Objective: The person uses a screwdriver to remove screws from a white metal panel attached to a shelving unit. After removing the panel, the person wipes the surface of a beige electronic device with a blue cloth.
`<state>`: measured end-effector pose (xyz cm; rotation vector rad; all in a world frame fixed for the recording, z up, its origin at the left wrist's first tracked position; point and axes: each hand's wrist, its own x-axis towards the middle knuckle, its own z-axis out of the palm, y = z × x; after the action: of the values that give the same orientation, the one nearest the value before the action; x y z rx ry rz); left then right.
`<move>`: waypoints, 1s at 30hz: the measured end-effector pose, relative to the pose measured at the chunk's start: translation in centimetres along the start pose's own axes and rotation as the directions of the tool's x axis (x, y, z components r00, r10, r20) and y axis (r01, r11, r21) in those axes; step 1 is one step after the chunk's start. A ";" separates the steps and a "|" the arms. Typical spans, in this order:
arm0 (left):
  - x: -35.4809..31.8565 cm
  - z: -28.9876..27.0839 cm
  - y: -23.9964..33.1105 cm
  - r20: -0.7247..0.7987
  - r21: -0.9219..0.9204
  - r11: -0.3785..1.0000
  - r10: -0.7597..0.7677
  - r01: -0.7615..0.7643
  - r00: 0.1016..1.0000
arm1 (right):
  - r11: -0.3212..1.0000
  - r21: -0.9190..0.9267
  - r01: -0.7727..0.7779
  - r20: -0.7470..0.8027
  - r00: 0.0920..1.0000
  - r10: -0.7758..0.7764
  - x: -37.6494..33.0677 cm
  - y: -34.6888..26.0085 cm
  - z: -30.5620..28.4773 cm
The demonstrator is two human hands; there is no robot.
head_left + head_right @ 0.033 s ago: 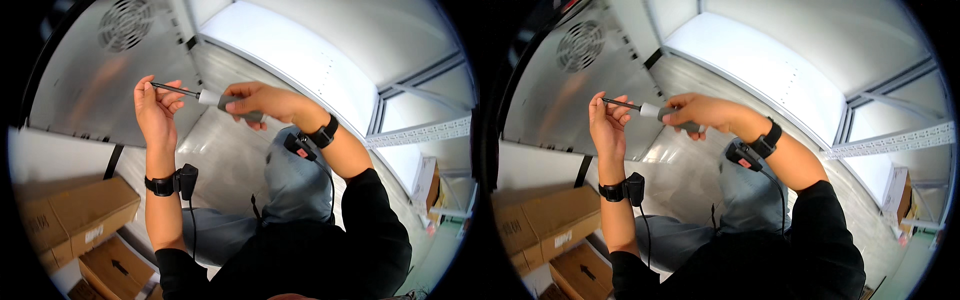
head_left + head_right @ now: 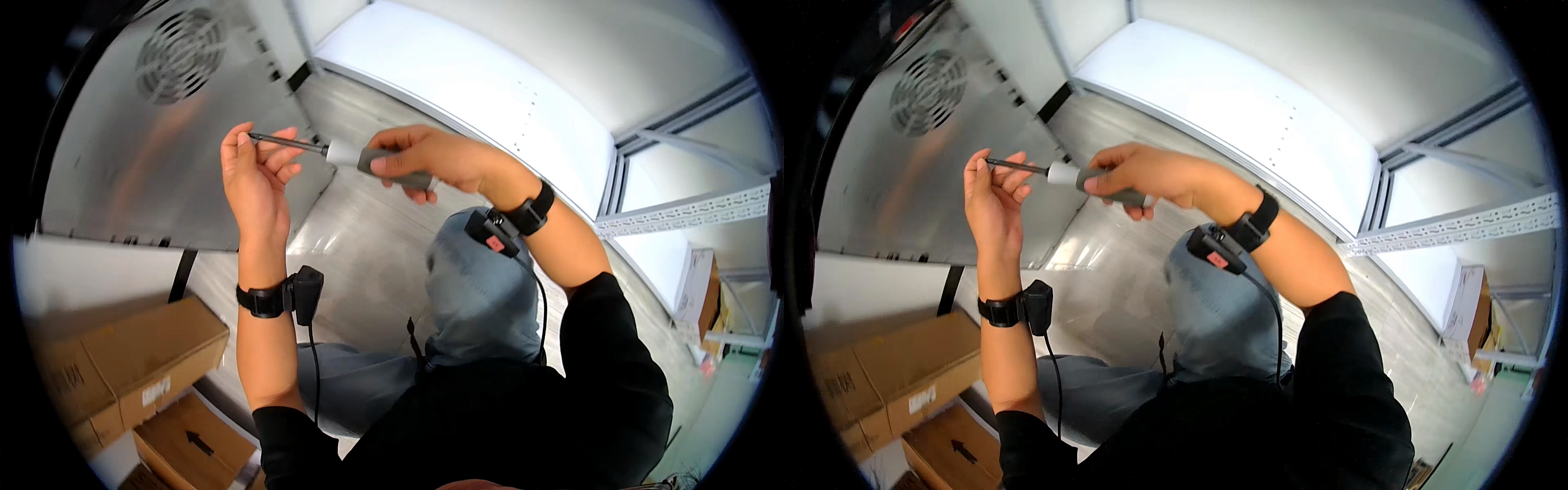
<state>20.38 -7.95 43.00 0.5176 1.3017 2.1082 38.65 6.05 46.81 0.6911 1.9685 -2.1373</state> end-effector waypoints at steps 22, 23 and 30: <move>17.9 28.1 -40.3 0.375 0.666 0.746 -0.367 0.028 0.851 | 0.757 0.605 0.246 -0.656 0.694 0.299 -5.9 24.6 -28.9; 17.9 29.4 -41.3 0.418 0.718 0.691 -0.333 -0.083 0.845 | 0.739 0.617 0.269 -0.670 0.673 0.314 -6.0 25.0 -29.3; 18.4 33.4 -45.7 0.516 0.791 0.535 -0.321 -0.297 0.794 | 0.672 0.654 0.346 -0.695 0.626 0.354 -6.3 26.7 -31.3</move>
<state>39.99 41.93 17.12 1.4630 1.8130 0.9135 62.42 32.01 24.52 2.0998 1.0887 -2.9479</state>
